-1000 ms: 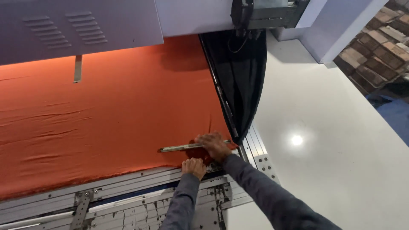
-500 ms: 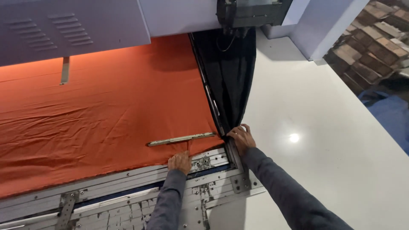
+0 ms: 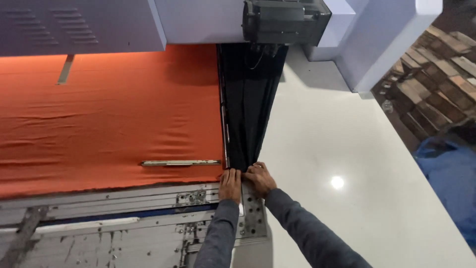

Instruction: The person smooths a large sheet of orange fabric on a white table using a long cylindrical tool. They then walk to a control panel to adjust a lever and return to the table to continue smoothing the fabric with the tool.

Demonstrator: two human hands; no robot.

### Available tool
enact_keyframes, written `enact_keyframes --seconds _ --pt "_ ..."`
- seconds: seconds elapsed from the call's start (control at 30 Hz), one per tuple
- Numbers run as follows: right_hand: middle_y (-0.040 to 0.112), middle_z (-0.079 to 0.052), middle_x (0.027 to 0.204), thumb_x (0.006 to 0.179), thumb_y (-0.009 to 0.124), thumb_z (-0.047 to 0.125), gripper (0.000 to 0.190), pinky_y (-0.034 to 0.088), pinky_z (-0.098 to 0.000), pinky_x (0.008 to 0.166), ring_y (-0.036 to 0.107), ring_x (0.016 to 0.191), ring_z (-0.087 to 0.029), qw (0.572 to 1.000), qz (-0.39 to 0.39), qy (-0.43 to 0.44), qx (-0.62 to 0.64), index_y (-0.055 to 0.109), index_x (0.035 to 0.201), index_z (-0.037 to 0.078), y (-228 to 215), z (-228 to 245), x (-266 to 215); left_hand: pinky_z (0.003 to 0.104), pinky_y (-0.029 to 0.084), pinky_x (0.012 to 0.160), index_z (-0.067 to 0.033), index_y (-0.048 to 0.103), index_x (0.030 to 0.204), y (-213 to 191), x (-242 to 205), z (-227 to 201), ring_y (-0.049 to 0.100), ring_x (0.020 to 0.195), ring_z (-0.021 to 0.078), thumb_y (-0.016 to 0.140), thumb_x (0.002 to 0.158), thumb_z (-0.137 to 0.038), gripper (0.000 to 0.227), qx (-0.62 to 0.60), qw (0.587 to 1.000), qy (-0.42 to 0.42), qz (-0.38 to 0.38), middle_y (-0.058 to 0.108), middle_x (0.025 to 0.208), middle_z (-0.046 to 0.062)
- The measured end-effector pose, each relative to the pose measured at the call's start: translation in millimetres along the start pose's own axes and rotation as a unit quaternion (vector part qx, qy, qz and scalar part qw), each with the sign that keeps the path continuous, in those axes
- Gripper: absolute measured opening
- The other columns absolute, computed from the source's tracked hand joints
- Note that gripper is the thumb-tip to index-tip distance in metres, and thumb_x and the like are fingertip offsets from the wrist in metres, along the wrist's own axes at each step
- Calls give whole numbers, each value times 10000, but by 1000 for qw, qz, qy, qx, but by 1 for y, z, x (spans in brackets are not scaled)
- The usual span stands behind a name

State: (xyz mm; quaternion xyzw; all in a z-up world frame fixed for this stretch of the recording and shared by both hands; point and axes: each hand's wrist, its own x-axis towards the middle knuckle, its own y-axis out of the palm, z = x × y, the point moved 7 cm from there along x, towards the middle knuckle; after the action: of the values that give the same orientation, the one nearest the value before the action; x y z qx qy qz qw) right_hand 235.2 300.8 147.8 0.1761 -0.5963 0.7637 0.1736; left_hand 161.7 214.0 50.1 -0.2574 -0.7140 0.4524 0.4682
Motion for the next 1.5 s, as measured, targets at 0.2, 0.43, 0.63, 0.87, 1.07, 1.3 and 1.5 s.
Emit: enact_keyframes --seconds 0.2,0.43,0.63,0.87,1.07,1.3,1.5 --pt "593 68 839 995 528 234 199 416 -395 1064 642 861 -122 997 -4 -12 75 717 998 297 -1 -5 1 368 465 879 -176 549 1172 -26 0 6 530 1076 275 579 939 -137 238 8 997 -48 -66 539 1104 44" --pt "657 25 832 977 610 252 136 415 -403 1100 684 876 -159 991 16 -31 126 742 1003 263 9 -19 -2 426 490 946 -177 588 1182 -16 -7 5 585 1110 314 638 861 -15 363 -73 993 -86 18 606 1138 65" --pt "738 47 842 899 665 232 103 375 -469 1100 723 909 -157 976 83 -75 186 741 959 266 -12 -35 71 460 478 969 -161 576 1186 12 -22 10 565 1140 329 760 724 -26 515 -72 993 -78 43 606 1157 81" --pt "588 -113 1402 1126 323 429 450 298 -478 1217 512 1369 -266 985 168 22 -39 497 1435 151 76 -11 181 536 497 941 -175 618 1228 -4 -21 0 571 1124 346 789 705 -76 559 -42 998 -45 26 617 1159 92" --pt "337 -61 1650 1087 220 482 646 107 -418 1259 223 1547 -199 987 156 -24 -30 342 1574 76 96 0 170 534 472 823 -41 600 1116 -87 4 -18 500 902 393 608 794 58 337 -115 992 -46 -8 563 1020 171" --pt "213 -66 1694 1079 135 481 670 40 -430 1266 127 1572 -206 981 190 -12 -44 228 1610 82 100 0 167 463 499 758 -73 576 1101 -57 -7 -1 519 824 346 615 826 114 334 -143 987 -71 13 592 964 168" --pt "419 -86 1602 1104 194 552 650 197 -491 1262 323 1517 -239 989 102 -17 -107 390 1555 126 94 2 168 458 290 1155 -305 489 1477 39 -29 24 497 1318 301 451 1008 -369 475 -88 996 -13 21 571 1344 60"
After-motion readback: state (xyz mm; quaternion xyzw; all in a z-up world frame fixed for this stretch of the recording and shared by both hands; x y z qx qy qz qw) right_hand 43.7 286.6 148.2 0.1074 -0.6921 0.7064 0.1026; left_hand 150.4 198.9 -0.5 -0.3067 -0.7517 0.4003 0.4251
